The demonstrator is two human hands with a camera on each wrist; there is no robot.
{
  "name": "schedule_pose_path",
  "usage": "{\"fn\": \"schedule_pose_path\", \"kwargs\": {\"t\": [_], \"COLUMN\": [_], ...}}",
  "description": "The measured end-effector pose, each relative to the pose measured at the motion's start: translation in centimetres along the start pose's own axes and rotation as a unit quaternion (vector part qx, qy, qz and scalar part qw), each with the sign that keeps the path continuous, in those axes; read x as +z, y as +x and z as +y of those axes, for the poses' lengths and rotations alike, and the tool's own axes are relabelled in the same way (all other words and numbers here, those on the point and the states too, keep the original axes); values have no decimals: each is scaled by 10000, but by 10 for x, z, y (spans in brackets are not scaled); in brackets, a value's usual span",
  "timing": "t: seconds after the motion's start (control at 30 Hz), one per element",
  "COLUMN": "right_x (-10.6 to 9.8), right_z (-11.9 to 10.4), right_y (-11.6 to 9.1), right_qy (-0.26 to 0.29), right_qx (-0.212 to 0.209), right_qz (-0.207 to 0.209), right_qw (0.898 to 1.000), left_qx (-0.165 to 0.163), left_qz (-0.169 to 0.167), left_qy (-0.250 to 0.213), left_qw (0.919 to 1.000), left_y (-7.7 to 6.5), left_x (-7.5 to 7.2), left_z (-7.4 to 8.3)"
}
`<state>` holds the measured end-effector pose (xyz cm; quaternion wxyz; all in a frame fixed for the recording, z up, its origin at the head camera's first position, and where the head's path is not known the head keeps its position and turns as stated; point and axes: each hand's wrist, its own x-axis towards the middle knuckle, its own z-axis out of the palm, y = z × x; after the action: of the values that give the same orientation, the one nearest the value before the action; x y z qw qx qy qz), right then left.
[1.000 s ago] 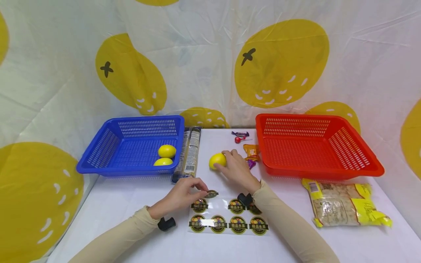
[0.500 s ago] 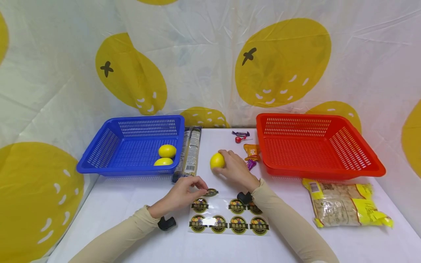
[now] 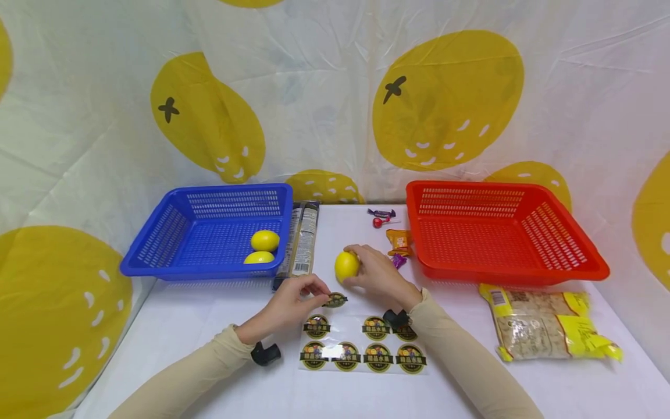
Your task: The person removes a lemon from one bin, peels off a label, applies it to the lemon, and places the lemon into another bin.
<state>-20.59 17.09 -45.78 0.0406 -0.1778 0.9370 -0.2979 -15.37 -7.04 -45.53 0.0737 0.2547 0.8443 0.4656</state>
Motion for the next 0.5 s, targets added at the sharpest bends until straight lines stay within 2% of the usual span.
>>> {"fn": "schedule_pose_path", "kwargs": {"t": [0.37, 0.5], "right_x": [3, 4], "right_z": [4, 2], "right_y": [-17, -19], "right_qy": [551, 592], "right_qx": [-286, -379], "right_qz": [26, 59], "right_qw": [9981, 9975], "left_qx": [-270, -244], "left_qz": [141, 271], "left_qy": [-375, -517], "left_qw": [9988, 9980], "left_y": [24, 32], "left_x": [5, 6], "left_z": [1, 2]}}
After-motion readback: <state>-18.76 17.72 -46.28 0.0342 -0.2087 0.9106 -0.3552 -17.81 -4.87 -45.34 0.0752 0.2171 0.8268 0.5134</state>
